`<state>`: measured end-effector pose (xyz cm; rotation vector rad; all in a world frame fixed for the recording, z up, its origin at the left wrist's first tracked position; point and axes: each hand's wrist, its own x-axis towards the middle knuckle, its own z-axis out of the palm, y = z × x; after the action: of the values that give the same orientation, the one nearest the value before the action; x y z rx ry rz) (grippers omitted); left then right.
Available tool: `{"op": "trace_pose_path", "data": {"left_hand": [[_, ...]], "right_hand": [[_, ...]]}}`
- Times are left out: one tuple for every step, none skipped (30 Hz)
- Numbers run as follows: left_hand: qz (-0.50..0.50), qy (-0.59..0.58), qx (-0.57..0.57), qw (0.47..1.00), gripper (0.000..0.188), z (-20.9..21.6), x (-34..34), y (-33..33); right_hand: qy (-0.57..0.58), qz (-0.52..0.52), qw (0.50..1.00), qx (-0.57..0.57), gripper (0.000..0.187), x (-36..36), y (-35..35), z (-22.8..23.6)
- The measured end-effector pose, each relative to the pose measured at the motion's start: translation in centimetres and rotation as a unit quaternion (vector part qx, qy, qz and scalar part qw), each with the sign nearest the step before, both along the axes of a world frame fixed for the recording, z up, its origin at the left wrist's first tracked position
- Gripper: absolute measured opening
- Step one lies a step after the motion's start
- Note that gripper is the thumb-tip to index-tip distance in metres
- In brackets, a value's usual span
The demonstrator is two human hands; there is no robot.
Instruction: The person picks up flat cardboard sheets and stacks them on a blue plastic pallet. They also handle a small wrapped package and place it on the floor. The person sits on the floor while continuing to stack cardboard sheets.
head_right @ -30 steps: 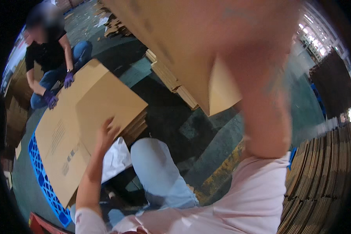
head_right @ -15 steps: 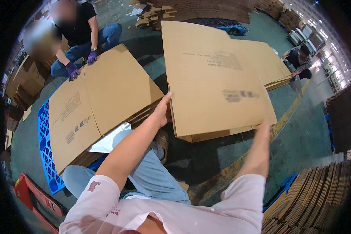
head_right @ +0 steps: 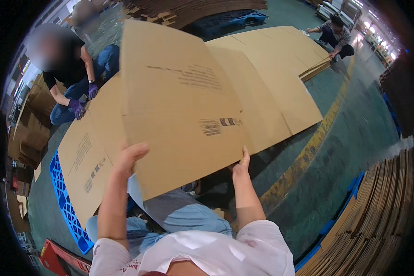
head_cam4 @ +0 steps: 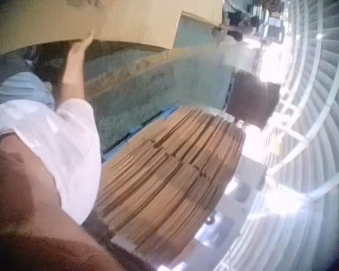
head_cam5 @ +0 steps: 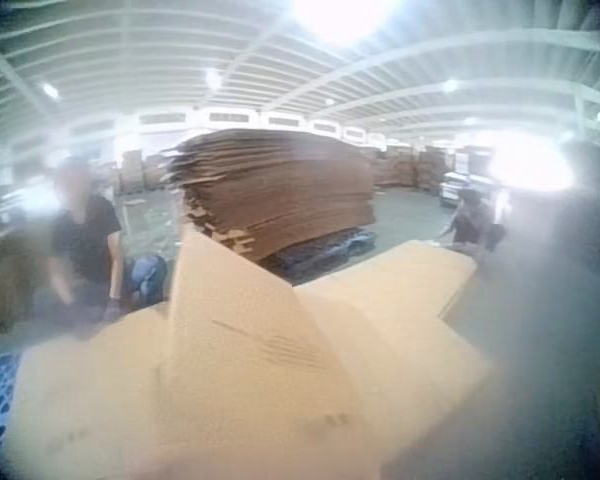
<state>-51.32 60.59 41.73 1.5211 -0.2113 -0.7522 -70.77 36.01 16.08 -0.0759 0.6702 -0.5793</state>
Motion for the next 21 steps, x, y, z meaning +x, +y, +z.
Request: {"op": "trace_pose_path", "data": {"left_hand": [[0.054,0.012,0.023,0.998,0.043,1.0,-0.3,2.7],[0.107,0.023,0.045,0.993,0.050,2.0,-0.6,5.2],[0.086,-0.025,0.006,0.996,0.056,4.1,-1.3,7.2],[0.068,-0.073,-0.031,0.995,0.062,5.7,-1.9,9.3],[0.071,-0.105,-0.047,0.991,0.064,5.8,-1.4,12.4],[0.076,-0.141,-0.064,0.985,0.067,6.3,-0.6,15.3],[0.102,-0.172,-0.097,0.975,0.065,6.9,-0.4,16.5],[0.127,-0.199,-0.129,0.963,0.064,7.0,0.0,17.6],[0.116,-0.190,-0.132,0.966,0.061,6.4,1.8,21.2],[0.108,-0.180,-0.141,0.967,0.059,5.3,4.6,25.7],[0.123,-0.188,-0.115,0.968,0.056,5.0,6.1,29.2],[0.136,-0.190,-0.093,0.968,0.052,4.4,7.7,32.2],[0.150,-0.193,-0.070,0.967,0.049,3.8,8.9,35.3],[0.162,-0.184,-0.063,0.968,0.048,3.0,9.9,38.2],[0.173,-0.174,-0.055,0.968,0.046,2.2,10.7,41.3],[0.181,-0.164,-0.048,0.969,0.045,1.1,11.6,44.3],[0.209,-0.136,-0.020,0.968,0.044,-0.6,12.5,47.5],[0.242,-0.133,0.050,0.960,0.046,-1.9,13.0,50.2],[0.268,-0.129,0.117,0.948,0.047,-3.3,13.6,52.4],[0.290,-0.125,0.185,0.931,0.048,-5.3,14.8,55.4],[0.312,-0.190,0.374,0.853,0.053,-7.7,16.8,65.1]], "right_hand": [[-0.070,-0.017,0.997,-0.033,0.051,0.2,0.1,0.2],[-0.086,-0.016,0.996,-0.032,0.048,0.6,0.9,1.3],[-0.101,-0.016,0.994,-0.032,0.045,1.4,2.2,3.3],[-0.116,-0.013,0.993,-0.028,0.042,2.3,3.9,5.3],[-0.146,0.012,0.989,-0.005,0.040,3.3,5.6,7.0],[-0.179,0.039,0.983,0.016,0.038,4.8,7.1,9.0],[-0.197,0.054,0.979,-0.009,0.038,6.1,8.5,10.4],[-0.211,0.068,0.974,-0.034,0.037,7.1,9.7,11.6],[-0.224,0.100,0.969,-0.022,0.037,8.5,11.7,13.7],[-0.236,0.133,0.962,-0.015,0.037,10.0,13.7,16.0],[-0.237,0.157,0.959,-0.007,0.036,11.7,15.8,17.9],[-0.233,0.179,0.956,-0.003,0.036,13.1,17.9,19.5],[-0.223,0.203,0.953,0.006,0.035,14.5,20.1,21.0],[-0.212,0.225,0.951,0.014,0.034,15.9,22.2,21.9],[-0.213,0.256,0.942,0.033,0.033,17.2,24.4,21.9],[-0.213,0.285,0.933,0.051,0.032,18.5,26.7,21.6],[-0.191,0.303,0.932,0.050,0.028,19.6,29.2,20.7],[-0.173,0.320,0.930,0.052,0.025,20.6,31.7,19.5],[-0.180,0.359,0.914,0.059,0.026,21.4,34.0,17.8],[-0.188,0.397,0.896,0.067,0.028,21.8,36.2,16.3],[-0.196,0.469,0.856,0.094,0.034,21.4,39.9,16.3]]}}
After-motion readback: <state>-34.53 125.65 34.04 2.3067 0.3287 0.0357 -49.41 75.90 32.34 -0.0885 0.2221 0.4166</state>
